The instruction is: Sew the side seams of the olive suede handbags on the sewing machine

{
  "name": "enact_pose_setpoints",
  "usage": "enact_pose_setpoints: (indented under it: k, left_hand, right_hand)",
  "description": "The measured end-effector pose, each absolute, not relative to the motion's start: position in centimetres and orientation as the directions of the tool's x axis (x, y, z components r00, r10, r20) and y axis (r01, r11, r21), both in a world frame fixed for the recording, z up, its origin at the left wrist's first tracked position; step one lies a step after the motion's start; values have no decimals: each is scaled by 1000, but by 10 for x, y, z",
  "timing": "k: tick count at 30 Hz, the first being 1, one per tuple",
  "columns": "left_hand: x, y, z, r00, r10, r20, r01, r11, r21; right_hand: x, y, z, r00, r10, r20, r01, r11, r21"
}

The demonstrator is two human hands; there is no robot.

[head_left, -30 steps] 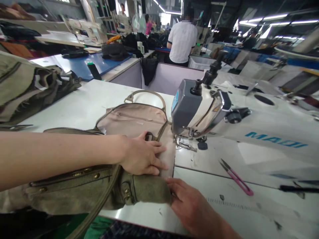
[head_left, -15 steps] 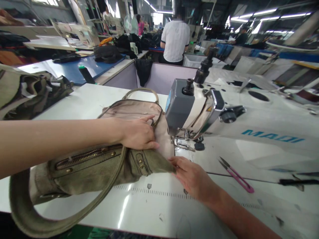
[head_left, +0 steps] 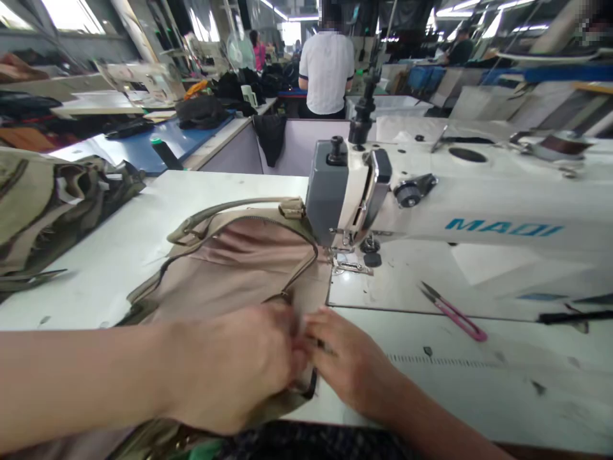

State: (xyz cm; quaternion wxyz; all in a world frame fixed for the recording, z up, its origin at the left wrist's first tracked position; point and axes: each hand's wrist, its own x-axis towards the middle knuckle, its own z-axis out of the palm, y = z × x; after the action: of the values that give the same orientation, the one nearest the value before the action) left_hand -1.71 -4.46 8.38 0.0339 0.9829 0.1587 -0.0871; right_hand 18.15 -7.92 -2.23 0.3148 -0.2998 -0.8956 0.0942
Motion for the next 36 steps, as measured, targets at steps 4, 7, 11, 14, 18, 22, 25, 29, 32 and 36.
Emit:
enact_pose_setpoints:
  k: [4, 7, 11, 14, 18, 22, 25, 29, 32, 36]
  left_hand:
    - [-17, -23, 74, 879, 438, -191, 418, -898, -134]
    - [-26, -19, 65, 865, 480, -145, 425, -856, -295]
    - [-32, -24, 61, 982, 184, -42, 157, -918, -365]
    - [-31, -21, 58, 981, 191, -8, 183, -948, -262]
    - [-32, -9, 51, 900, 434, -32, 430, -898, -96]
    - [-33, -3, 49, 884, 466, -31, 465, -885, -22]
    - [-33, -2, 50, 870, 494, -20, 494, -869, 35]
    - [-34, 2, 47, 861, 507, -23, 506, -854, 120]
    - [-36, 7, 42, 867, 497, -22, 493, -852, 175]
    - [-38, 16, 34, 890, 453, -40, 449, -861, 239]
  right_hand:
    - [176, -103, -12, -600, 654, 461, 380, 740, -555]
    - [180, -98, -10, -414, 808, 419, 475, 584, -658]
    - [187, -82, -17, -268, 879, 394, 702, 458, -545]
    - [187, -77, -19, -266, 877, 400, 742, 451, -495]
    - [182, -76, -12, -225, 911, 345, 694, 398, -600]
    - [173, -69, -10, -269, 827, 493, 744, 504, -439]
    - [167, -60, -13, -303, 790, 533, 818, 503, -280]
    - [169, -46, -19, -375, 785, 492, 821, 528, -217]
    - [175, -39, -19, -414, 779, 471, 805, 555, -209]
    - [179, -41, -20, -436, 755, 490, 801, 574, -171]
